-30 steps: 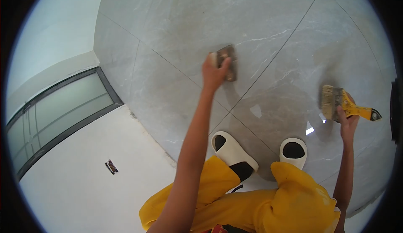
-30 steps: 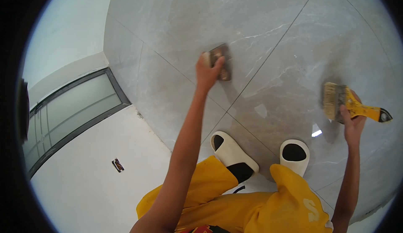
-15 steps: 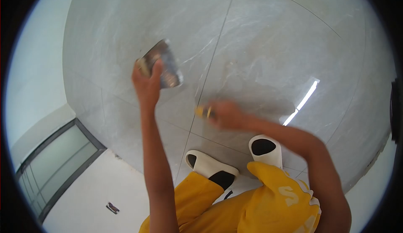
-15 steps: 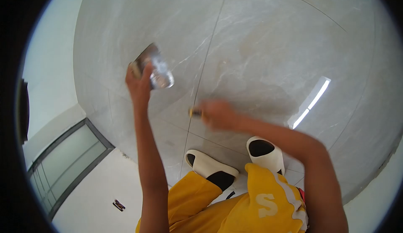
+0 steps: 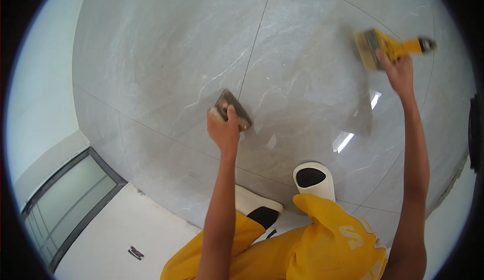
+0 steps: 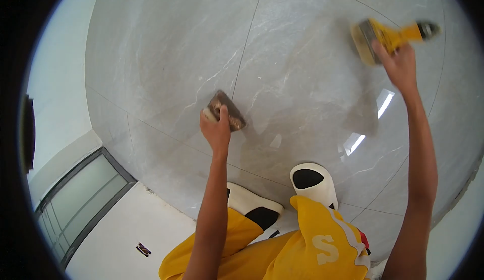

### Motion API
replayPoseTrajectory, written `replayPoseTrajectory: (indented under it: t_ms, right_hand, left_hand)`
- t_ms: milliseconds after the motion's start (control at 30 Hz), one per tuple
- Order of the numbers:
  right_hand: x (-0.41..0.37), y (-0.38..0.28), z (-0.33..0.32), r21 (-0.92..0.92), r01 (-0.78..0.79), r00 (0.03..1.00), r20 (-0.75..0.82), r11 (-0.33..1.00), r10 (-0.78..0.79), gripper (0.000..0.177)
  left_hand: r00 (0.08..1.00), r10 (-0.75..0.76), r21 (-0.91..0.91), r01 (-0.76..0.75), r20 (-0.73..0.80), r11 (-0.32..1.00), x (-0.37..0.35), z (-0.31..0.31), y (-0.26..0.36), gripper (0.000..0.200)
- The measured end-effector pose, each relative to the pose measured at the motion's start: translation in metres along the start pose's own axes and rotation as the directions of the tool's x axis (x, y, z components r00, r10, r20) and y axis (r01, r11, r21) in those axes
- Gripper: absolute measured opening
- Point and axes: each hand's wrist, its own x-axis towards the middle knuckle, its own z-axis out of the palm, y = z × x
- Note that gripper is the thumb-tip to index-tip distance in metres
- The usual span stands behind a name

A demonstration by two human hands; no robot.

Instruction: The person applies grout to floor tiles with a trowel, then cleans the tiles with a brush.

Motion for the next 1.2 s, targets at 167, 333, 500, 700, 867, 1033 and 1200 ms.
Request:
replayPoseTrajectory:
  t_ms: [167,333,500,700,867,1033,1200]
  right_hand:
    - [-0.064,-0.014,-0.018,0.106,-0.405,0.912,0.121,0.908,0.393,0.046]
    - [-0.076,-0.018,-0.045,0.179,-0.324,0.942,-0.031,0.929,0.335,0.045]
    - [-0.099,-0.024,-0.039,0.283,-0.435,0.898,0.071,0.855,0.434,0.041]
    - [-0.166,-0.107,0.041,0.433,-0.437,0.885,0.364,0.788,0.29,0.034]
    - [-0.184,-0.141,0.12,0.452,-0.152,0.786,0.594,0.879,-0.17,0.032]
    - [0.038,-0.033,0.088,-0.154,0.034,0.998,0.052,0.987,-0.026,0.031]
    - [0.13,-0.048,-0.013,-0.114,0.022,0.995,-0.098,0.993,-0.033,0.041]
  left_hand:
    - [0.985,0.147,0.006,-0.149,0.092,0.989,0.014,0.05,0.062,0.033]
    - [0.996,0.037,-0.177,-0.023,0.078,0.984,0.022,0.025,0.028,0.029]
    - [0.958,0.283,-0.089,-0.278,0.046,0.956,0.028,0.109,0.094,0.028]
    - [0.884,0.319,-0.071,-0.314,0.341,0.947,0.052,0.169,0.201,0.035]
    - [0.88,0.395,-0.164,-0.363,0.264,0.917,0.11,0.144,0.199,0.041]
    - [0.918,0.336,-0.11,-0.319,0.21,0.941,0.112,0.02,0.128,0.031]
    - [0.971,0.043,0.084,-0.064,0.237,0.994,0.033,-0.027,0.023,0.031]
